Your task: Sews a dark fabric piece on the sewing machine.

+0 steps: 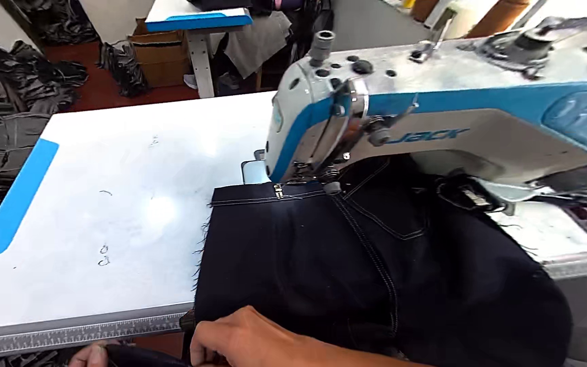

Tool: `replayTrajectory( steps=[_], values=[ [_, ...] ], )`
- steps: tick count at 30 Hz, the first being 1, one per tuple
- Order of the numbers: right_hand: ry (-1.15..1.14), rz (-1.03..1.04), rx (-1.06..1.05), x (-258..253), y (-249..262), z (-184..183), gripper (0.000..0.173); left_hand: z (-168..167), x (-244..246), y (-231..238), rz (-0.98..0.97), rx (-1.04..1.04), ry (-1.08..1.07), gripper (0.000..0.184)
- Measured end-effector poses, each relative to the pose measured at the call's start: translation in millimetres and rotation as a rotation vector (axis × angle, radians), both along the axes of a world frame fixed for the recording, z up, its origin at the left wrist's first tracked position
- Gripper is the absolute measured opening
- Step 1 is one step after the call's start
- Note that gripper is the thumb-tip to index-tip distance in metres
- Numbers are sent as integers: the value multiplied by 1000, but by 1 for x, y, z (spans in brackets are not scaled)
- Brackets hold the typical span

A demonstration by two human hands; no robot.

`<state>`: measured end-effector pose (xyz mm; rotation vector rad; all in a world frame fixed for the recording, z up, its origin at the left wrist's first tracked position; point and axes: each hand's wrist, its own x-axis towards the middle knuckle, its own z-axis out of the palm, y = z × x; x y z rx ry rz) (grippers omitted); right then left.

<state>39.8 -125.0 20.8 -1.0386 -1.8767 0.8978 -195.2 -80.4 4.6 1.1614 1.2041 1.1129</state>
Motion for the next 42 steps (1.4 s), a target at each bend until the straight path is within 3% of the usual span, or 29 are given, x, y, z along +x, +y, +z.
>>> replayTrajectory(
  steps=[2,4,7,9,12,14,18,21,27,37,42],
  values=[
    [189,18,-146,13,-13,-1,11,20,32,23,-56,394,283,14],
    [369,-31,-287,32,-29,2,13,29,75,46,-126,791,521,23],
    [513,-179,-363,67,-63,7,9,25,154,64,-327,1130,645,29],
    [393,-295,-282,96,-84,8,11,15,201,65,-495,1153,618,27],
    [-123,-695,39,159,-94,-2,30,-7,250,70,-640,1176,634,25],
    [-382,-876,104,201,-86,-19,40,-22,263,73,-692,1186,690,25],
    [-749,-711,74,247,-84,-54,72,-30,263,74,-678,1182,715,24],
    [-822,-618,6,257,-91,-45,76,-30,261,73,-681,1149,714,24],
    [-774,-730,135,225,-50,-27,71,-33,261,73,-663,1121,732,27],
    [-933,-690,69,228,-31,-45,95,-35,258,73,-654,1119,743,33],
    [-865,-693,-24,223,-27,-30,88,-35,259,74,-647,1110,684,28]
  ],
)
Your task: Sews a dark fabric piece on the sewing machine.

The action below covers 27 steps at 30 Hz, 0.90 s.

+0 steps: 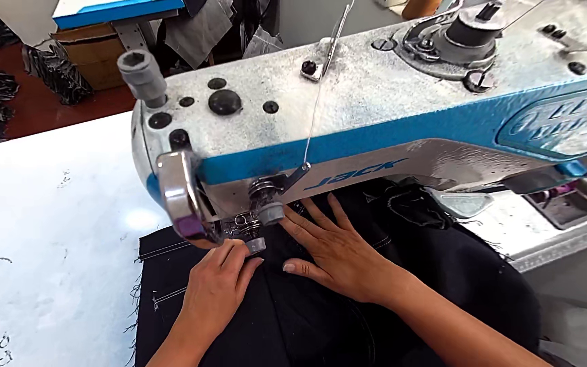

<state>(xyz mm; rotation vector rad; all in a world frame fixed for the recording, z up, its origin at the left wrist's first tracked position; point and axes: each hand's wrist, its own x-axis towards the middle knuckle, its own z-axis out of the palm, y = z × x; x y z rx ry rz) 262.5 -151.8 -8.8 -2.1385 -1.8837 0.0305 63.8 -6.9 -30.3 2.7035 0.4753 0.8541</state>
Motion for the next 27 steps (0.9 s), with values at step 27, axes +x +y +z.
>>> replayTrajectory(
  steps=[27],
  values=[
    [-63,-152,106,-57,11,-21,100,27,30,-11,207,-70,98,10]
  ],
)
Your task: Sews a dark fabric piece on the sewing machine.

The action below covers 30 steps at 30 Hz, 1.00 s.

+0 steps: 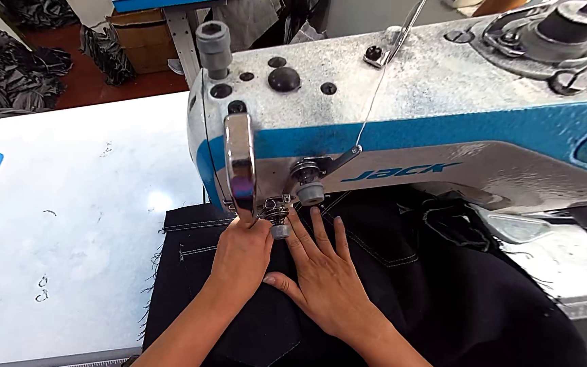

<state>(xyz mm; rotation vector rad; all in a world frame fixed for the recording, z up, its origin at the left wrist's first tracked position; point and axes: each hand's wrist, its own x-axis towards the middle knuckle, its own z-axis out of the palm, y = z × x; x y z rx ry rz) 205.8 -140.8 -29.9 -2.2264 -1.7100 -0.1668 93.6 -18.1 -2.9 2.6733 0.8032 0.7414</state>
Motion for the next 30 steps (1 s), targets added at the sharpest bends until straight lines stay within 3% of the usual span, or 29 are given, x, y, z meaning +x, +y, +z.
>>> replayTrajectory(
  steps=[7,12,17,23,25,27,30],
  values=[
    [-13,0,42,-1,1,-3,99,-1,-1,8,-11,25,98,12],
    [18,96,221,-5,-5,1,59,-2,-3,12,-68,89,85,16],
    [-164,67,145,-9,-3,6,57,14,-36,20,-178,73,170,27],
    [-301,43,129,-13,9,18,45,36,-105,65,58,-95,262,24],
    [-294,41,128,-13,10,19,41,39,-98,47,141,53,248,24],
    [-254,56,130,-11,10,21,37,35,-78,13,82,169,170,23],
    [-130,108,175,1,10,22,28,1,-47,-32,-55,92,180,59]
  ],
)
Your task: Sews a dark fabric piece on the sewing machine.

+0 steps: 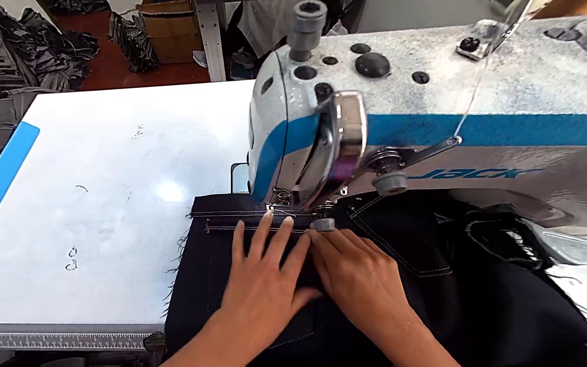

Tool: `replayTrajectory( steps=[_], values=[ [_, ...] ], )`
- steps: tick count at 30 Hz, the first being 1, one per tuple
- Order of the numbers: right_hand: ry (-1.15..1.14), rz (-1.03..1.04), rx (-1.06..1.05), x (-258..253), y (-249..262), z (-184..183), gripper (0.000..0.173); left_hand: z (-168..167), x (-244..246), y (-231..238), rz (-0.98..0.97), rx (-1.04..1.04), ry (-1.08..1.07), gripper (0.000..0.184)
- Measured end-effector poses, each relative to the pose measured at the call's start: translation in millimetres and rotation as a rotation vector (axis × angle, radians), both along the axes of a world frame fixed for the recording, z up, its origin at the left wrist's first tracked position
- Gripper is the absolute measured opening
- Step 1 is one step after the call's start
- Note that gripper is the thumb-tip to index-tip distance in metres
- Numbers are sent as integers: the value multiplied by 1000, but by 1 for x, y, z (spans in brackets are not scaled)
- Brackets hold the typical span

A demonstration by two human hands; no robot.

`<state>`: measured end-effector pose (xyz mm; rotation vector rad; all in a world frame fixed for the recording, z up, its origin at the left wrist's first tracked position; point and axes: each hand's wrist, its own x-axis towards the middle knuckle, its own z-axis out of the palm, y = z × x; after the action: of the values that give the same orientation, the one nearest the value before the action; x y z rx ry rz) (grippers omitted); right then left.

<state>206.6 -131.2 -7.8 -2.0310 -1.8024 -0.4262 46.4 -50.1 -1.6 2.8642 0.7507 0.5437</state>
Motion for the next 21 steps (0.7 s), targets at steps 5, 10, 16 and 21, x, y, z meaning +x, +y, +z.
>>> replayTrajectory(
  steps=[5,10,16,21],
  values=[
    [220,33,80,21,11,-4,22,-20,7,-11,30,-5,126,80],
    [228,51,117,26,16,-15,24,-13,8,-13,34,-37,165,81],
    [270,56,136,30,12,-22,26,-14,7,-14,32,-58,146,79],
    [263,46,135,30,10,-23,26,-15,6,-13,37,19,131,78]
  ],
)
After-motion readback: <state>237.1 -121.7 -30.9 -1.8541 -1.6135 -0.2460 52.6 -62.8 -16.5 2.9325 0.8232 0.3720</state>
